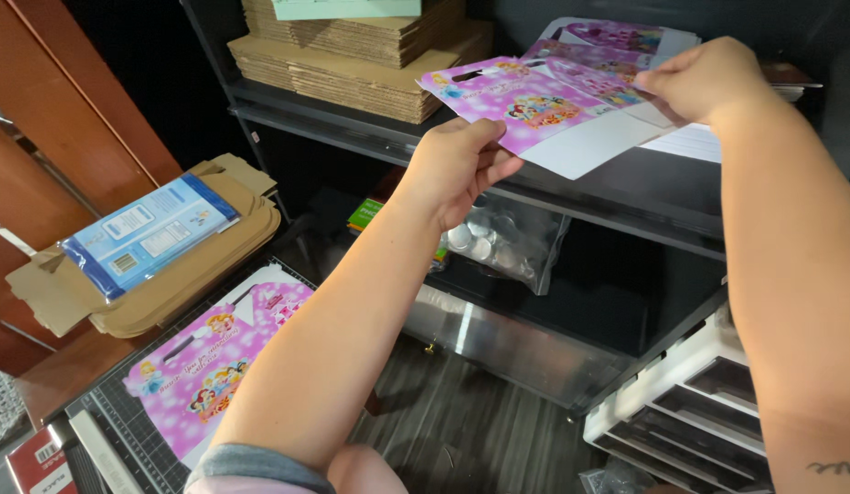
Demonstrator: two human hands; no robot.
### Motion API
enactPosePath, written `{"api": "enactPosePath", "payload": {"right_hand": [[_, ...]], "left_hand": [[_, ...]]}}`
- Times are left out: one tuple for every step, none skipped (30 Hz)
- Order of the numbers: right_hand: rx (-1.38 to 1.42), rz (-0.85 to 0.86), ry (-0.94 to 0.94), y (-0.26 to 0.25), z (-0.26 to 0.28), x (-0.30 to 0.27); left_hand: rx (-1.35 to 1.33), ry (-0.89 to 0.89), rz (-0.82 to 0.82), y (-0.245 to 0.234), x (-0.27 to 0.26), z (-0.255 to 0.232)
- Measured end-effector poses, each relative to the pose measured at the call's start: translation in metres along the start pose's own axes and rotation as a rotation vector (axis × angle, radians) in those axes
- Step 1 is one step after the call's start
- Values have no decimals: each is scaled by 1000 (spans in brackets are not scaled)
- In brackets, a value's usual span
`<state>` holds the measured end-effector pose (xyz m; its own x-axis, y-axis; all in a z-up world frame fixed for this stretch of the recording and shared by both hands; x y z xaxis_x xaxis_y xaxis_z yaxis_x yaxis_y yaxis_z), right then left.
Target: The person repeatedly picks up pink printed paper sheets from a lower surface and places them onto a higher shelf, stacking them one by one. The person continues this repetitive pick-and-place cycle for the duration of the clip.
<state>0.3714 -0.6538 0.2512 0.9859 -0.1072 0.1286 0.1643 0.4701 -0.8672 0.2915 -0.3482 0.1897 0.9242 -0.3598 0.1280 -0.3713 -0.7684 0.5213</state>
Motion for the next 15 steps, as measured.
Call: {"api": "enactPosePath", "payload": {"right_hand": [[34, 14, 43, 0, 1, -4], [67, 28, 87, -1, 2, -9], [65, 30, 87, -1, 3, -9], [14, 56, 115, -1, 4, -9], [-38, 82, 143, -1, 5, -9], [-39, 82, 143, -3, 11, -17], [-30, 95, 161, -5, 15, -24], [-23, 109, 177, -6, 20, -31], [-23, 110, 175, -7, 9, -16], [22, 147, 188, -4, -3, -1], [68, 183, 201, -2, -16, 14], [67, 189, 197, -1, -10, 9], [303, 147, 76, -3, 1, 3], [541, 105, -45, -5, 11, -3], [540, 113, -47, -3, 15, 3]], "left_hand": [[15, 6, 17, -1, 1, 1], [29, 11, 34, -2, 1, 2], [27, 10, 32, -4, 0, 2], [28, 14, 56, -3, 0, 1], [28, 19, 79, -2, -1, 1], [28, 19, 79, -1, -5, -2], [27, 26, 103, 3, -8, -5], [25, 35, 125, 6, -12, -8], [25, 36, 122, 2, -11, -9], [4, 65, 164, 2, -11, -11], [-18, 94, 207, 1, -11, -14], [-18, 95, 200, -3, -16, -19], [-20, 115, 200, -7, -20, -25], [-22, 135, 198, -11, -26, -31], [-23, 136, 189, -18, -34, -38]]}}
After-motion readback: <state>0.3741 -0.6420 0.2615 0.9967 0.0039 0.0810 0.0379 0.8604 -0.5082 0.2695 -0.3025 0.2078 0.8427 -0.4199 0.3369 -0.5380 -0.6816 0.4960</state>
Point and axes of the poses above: each hand's wrist, its own x-axis towards the middle knuckle, its own y-axis out of the palm, z = x × y, the point moved 7 cm from there along x, towards the middle knuckle, and after that the axes turned 14 degrees about z, right-handed, at the moved point
